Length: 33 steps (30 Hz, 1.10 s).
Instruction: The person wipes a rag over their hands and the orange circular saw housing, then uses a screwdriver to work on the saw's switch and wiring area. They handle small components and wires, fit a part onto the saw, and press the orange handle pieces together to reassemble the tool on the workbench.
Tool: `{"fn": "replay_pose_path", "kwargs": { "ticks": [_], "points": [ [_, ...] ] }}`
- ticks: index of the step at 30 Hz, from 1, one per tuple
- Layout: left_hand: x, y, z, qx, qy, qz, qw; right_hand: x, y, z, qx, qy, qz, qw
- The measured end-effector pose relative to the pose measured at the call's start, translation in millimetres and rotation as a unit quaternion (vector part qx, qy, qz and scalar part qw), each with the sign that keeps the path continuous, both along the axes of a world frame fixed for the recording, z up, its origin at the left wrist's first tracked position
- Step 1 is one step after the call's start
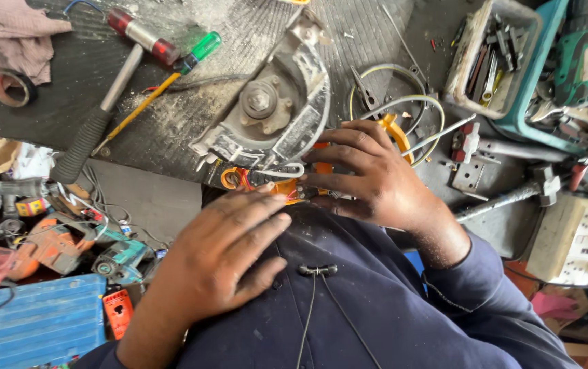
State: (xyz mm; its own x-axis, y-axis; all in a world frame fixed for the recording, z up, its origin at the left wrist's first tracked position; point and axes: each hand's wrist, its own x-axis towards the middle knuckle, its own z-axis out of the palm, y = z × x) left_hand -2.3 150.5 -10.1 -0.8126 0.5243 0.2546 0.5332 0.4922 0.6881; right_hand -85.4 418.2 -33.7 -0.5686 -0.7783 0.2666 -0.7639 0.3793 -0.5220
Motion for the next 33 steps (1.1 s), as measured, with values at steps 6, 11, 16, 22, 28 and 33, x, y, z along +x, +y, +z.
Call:
{"fn": "replay_pose_path", "kwargs": {
  "ticks": [6, 11, 16, 22, 28, 33],
  "points": [
    [-9, 46, -24, -0.041, 0.035, 0.013, 0.998, 34, 25, -30, -0.116, -0.106, -0.128, 0.979],
    [-16, 62, -42, -0.062, 0.056, 0.049, 0.995, 54, 42, -61, -0.246, -0.506, -0.226, 0.795],
    [-23, 70, -45, -0.068, 0.049, 0.026, 0.996, 50, 50, -85, -0.251, -0.622, -0.17, 0.721],
    [-25, 76, -54, -0.069, 0.032, 0.029, 0.997, 42, 57, -89, -0.286, -0.687, -0.135, 0.655],
    [-23, 84, -69, -0.023, -0.009, 0.07, 0.997, 37, 60, -98, -0.316, -0.707, -0.116, 0.622],
    [-28, 85, -63, -0.035, 0.003, 0.049, 0.998, 34, 61, -104, -0.32, -0.707, -0.113, 0.621]
  ]
}}
